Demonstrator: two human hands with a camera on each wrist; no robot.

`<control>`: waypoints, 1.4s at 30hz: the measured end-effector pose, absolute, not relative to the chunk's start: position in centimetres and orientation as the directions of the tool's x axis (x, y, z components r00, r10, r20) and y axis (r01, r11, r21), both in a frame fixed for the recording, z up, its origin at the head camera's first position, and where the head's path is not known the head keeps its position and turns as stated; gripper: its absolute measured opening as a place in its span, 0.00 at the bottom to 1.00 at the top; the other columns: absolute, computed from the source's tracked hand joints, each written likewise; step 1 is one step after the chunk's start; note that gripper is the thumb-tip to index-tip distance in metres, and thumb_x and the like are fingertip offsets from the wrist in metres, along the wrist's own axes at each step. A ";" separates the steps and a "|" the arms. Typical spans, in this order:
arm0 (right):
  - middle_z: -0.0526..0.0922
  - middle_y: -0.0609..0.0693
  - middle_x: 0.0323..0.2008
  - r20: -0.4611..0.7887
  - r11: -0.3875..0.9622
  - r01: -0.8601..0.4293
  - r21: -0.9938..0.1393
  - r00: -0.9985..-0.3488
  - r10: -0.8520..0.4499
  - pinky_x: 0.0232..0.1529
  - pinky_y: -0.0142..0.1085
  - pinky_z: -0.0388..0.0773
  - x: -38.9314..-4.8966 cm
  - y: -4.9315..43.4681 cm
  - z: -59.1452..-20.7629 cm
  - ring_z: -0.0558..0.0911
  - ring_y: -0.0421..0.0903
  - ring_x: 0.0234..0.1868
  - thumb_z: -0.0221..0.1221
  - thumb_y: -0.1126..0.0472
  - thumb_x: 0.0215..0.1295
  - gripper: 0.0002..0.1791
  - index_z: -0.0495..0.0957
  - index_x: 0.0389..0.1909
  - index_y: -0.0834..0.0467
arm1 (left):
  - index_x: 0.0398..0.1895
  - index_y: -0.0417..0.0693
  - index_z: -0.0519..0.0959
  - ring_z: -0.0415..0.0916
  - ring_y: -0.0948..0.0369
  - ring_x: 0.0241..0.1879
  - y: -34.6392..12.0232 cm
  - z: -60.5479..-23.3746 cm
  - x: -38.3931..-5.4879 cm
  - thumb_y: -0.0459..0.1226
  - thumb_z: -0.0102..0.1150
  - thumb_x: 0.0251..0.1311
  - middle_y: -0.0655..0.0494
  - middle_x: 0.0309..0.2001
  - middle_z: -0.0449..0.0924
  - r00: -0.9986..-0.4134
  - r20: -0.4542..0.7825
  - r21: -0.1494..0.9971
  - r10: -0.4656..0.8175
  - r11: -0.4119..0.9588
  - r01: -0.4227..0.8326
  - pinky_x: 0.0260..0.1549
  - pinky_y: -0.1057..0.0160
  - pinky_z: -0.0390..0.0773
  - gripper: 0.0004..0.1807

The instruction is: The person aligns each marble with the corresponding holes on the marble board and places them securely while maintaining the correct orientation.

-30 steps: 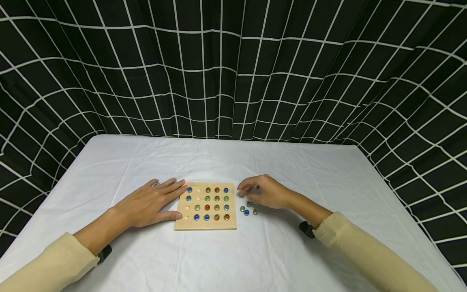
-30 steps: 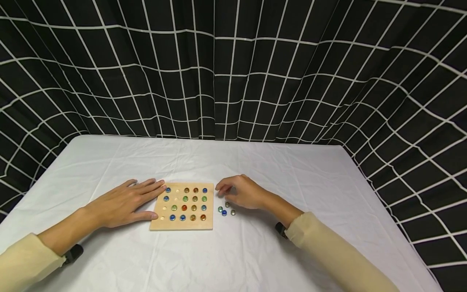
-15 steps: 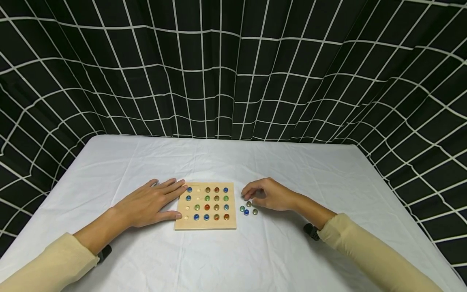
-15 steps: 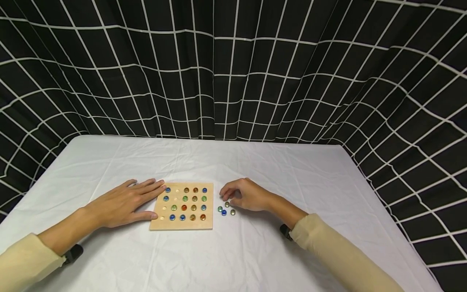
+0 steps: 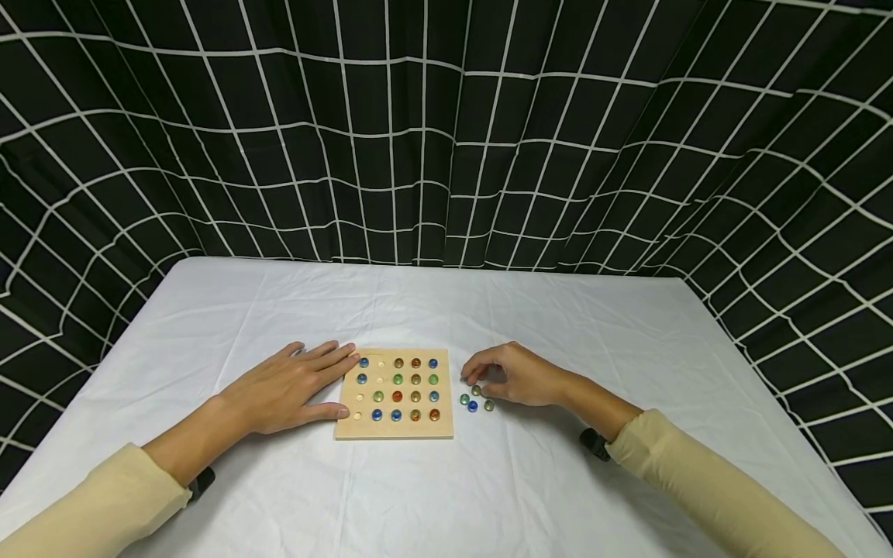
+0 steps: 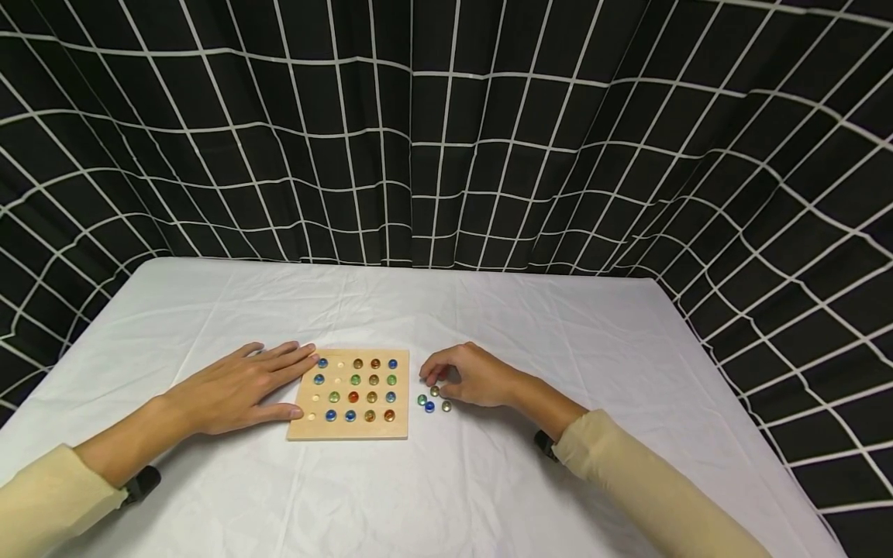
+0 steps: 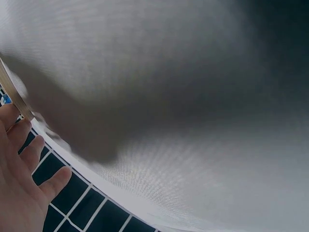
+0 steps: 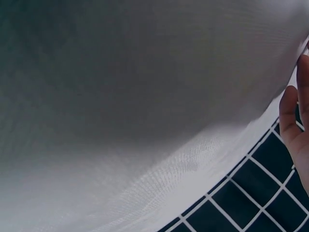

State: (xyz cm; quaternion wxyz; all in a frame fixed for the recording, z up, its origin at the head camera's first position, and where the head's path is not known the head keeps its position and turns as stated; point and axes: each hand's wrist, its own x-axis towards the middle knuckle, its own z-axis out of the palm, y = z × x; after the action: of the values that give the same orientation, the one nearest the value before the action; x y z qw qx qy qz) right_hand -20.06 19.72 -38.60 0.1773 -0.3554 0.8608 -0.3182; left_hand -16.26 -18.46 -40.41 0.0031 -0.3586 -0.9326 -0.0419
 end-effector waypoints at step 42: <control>0.87 0.45 0.40 0.081 0.440 -0.570 -0.694 -0.669 -0.739 0.51 0.42 0.78 -19.7 13.6 -38.0 0.83 0.39 0.44 0.67 0.69 0.61 0.15 0.82 0.49 0.59 | 0.78 0.54 0.59 0.58 0.50 0.73 -18.4 -40.2 -16.3 0.69 0.43 0.66 0.55 0.75 0.60 -0.747 0.018 0.073 0.665 0.744 0.664 0.65 0.37 0.61 0.45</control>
State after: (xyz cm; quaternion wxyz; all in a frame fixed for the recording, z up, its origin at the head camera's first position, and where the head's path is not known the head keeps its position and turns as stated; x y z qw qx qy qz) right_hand -19.66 13.64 -38.00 0.1179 -0.3894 0.8404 -0.3581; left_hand -16.34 -18.40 -40.20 -0.0047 -0.3559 -0.9338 -0.0373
